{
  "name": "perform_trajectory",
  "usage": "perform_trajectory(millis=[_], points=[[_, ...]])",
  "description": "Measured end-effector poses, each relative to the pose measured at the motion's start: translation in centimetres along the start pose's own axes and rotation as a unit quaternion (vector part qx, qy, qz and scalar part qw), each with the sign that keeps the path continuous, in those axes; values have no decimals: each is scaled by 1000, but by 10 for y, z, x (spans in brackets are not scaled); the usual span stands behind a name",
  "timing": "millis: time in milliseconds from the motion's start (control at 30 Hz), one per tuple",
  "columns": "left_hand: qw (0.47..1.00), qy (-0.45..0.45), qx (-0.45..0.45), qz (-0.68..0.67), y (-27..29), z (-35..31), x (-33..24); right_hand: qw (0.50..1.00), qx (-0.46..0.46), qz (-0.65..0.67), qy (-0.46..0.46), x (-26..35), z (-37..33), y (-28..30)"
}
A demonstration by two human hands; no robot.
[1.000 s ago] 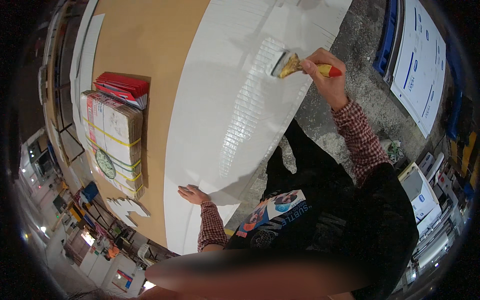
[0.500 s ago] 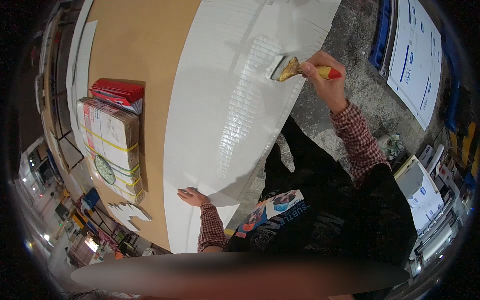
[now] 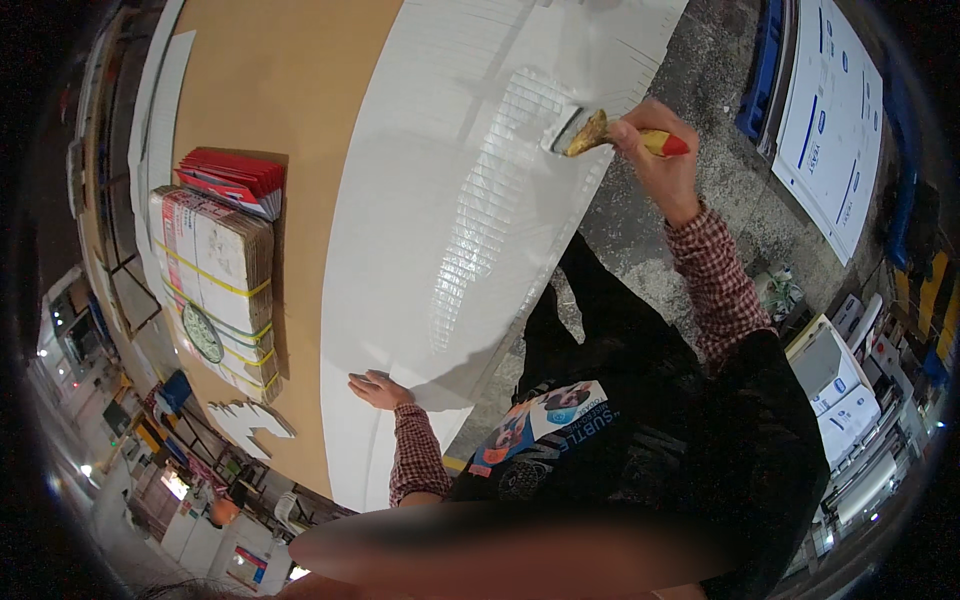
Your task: The recorder uses a brush to apply a white substance, likely glue or paint, to a large flat component in a workshop environment.
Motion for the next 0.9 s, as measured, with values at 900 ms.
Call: perform_trajectory(millis=[900], points=[[1000,14,8,-15,-4,-2,7,982,139,-85,91,39,-23,-27]])
Point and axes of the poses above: each hand's wrist, its own z-axis towards the middle knuckle, its own y-axis out of the back of the hand, x = y × z, the point moved 6 cm from there along z, towards the middle knuckle, and after that the axes turned 4 degrees about x, right-handed, at the moved point
